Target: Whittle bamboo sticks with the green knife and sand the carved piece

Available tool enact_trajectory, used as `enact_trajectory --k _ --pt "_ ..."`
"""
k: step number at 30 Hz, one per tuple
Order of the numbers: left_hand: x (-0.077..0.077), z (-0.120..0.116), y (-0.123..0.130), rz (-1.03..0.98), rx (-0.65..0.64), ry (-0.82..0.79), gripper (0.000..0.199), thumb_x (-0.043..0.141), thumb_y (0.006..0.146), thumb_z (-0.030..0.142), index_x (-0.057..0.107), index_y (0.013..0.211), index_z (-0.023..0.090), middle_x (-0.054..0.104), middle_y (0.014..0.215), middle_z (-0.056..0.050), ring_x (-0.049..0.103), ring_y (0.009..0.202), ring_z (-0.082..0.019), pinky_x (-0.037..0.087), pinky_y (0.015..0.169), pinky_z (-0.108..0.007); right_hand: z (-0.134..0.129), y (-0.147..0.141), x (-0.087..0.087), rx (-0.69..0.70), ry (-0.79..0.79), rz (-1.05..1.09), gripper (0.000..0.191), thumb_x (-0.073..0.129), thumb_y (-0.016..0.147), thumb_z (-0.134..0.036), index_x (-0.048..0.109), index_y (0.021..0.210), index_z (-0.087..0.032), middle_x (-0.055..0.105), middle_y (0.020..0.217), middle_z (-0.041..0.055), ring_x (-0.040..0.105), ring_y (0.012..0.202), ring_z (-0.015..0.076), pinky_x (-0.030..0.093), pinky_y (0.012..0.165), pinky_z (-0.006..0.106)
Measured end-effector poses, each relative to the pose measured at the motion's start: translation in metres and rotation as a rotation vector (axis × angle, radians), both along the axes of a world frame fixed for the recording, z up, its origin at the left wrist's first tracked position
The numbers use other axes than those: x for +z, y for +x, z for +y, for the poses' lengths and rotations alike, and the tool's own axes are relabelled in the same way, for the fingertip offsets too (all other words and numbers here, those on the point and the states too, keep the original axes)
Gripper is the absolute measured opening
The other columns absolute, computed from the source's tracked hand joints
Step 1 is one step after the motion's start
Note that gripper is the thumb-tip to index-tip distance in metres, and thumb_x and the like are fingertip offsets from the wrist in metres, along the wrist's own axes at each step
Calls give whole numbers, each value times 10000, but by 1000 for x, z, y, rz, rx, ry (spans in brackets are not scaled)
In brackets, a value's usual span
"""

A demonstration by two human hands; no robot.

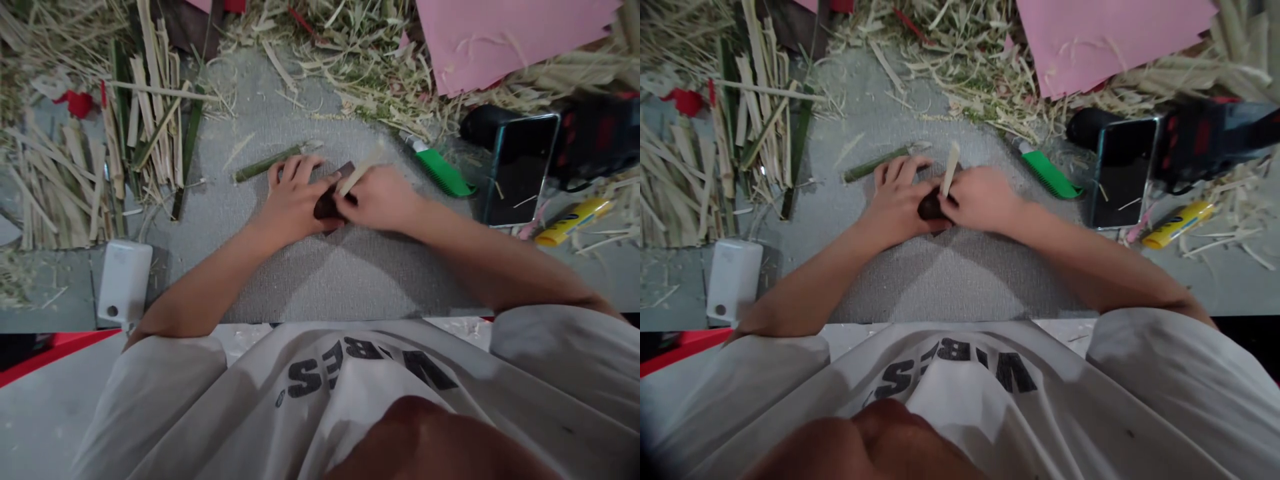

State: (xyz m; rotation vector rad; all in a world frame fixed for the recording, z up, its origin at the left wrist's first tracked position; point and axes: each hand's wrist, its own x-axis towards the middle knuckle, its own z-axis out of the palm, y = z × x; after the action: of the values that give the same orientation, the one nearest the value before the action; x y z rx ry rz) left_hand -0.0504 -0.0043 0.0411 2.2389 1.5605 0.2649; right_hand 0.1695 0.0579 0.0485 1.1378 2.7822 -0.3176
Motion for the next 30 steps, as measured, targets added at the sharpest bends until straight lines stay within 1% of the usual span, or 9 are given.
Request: enact_trajectory --k 3,8,11,16,20,23,25,28,30 --pt "0 0 1 -1 -3 3 858 1023 927 580 679 1685 372 499 1806 -147 362 1700 -557 245 1410 -745 0 -1 3 -51 73 -48 422 493 1210 -350 825 1094 -118 776 1049 192 697 947 316 406 785 383" --pt "0 1 1 18 -1 10 780 988 970 569 695 1662 360 507 1801 -151 385 1697 -525 260 1412 -728 -2 -2 3 56 37 -43 402 495 1194 -345 811 1063 -134 787 1067 161 684 907 294 354 738 378" --pt "2 0 1 43 -1 17 779 993 970 572 706 1661 352 511 1802 -158 394 1691 -526 272 1406 -718 -3 -1 0 -37 56 22 424 467 1204 -357 792 1038 -141 776 1038 178 659 892 291 389 761 382" --pt "2 -1 0 36 -4 31 791 966 991 607 676 1696 399 525 1794 -131 398 1689 -516 296 1398 -725 -2 1 -1 -23 -106 140 350 530 1189 -351 774 1048 -142 765 1078 178 667 965 305 453 876 387" --pt "3 0 1 33 3 -4 824 995 963 608 681 1692 387 494 1814 -133 365 1704 -542 260 1408 -731 -1 0 7 -90 24 5 404 506 1216 -356 810 1103 -114 776 1102 207 672 973 309 429 838 384" --pt "5 0 2 25 5 -30 832 981 973 602 667 1710 375 482 1820 -132 357 1712 -554 249 1412 -730 -5 -3 12 73 -24 -43 361 530 1208 -324 829 1161 -128 794 1184 184 682 965 285 399 773 366" --pt "5 1 2 28 10 -28 840 987 967 599 665 1712 382 482 1819 -132 356 1712 -557 249 1410 -732 -5 -4 11 47 -9 -59 390 527 1212 -338 832 1106 -121 789 1079 188 673 892 290 383 742 376" --pt "2 1 2 19 15 -8 843 1004 945 610 679 1690 388 492 1814 -129 357 1706 -547 249 1411 -731 -3 -3 6 -77 68 -20 404 518 1206 -341 808 1043 -112 765 1014 204 663 887 295 429 799 376" --pt "-1 2 2 5 15 0 839 990 952 630 673 1691 390 509 1803 -121 366 1701 -537 244 1413 -734 -5 -3 2 -15 7 20 381 522 1196 -328 797 1043 -112 770 1051 183 671 896 283 454 835 370"
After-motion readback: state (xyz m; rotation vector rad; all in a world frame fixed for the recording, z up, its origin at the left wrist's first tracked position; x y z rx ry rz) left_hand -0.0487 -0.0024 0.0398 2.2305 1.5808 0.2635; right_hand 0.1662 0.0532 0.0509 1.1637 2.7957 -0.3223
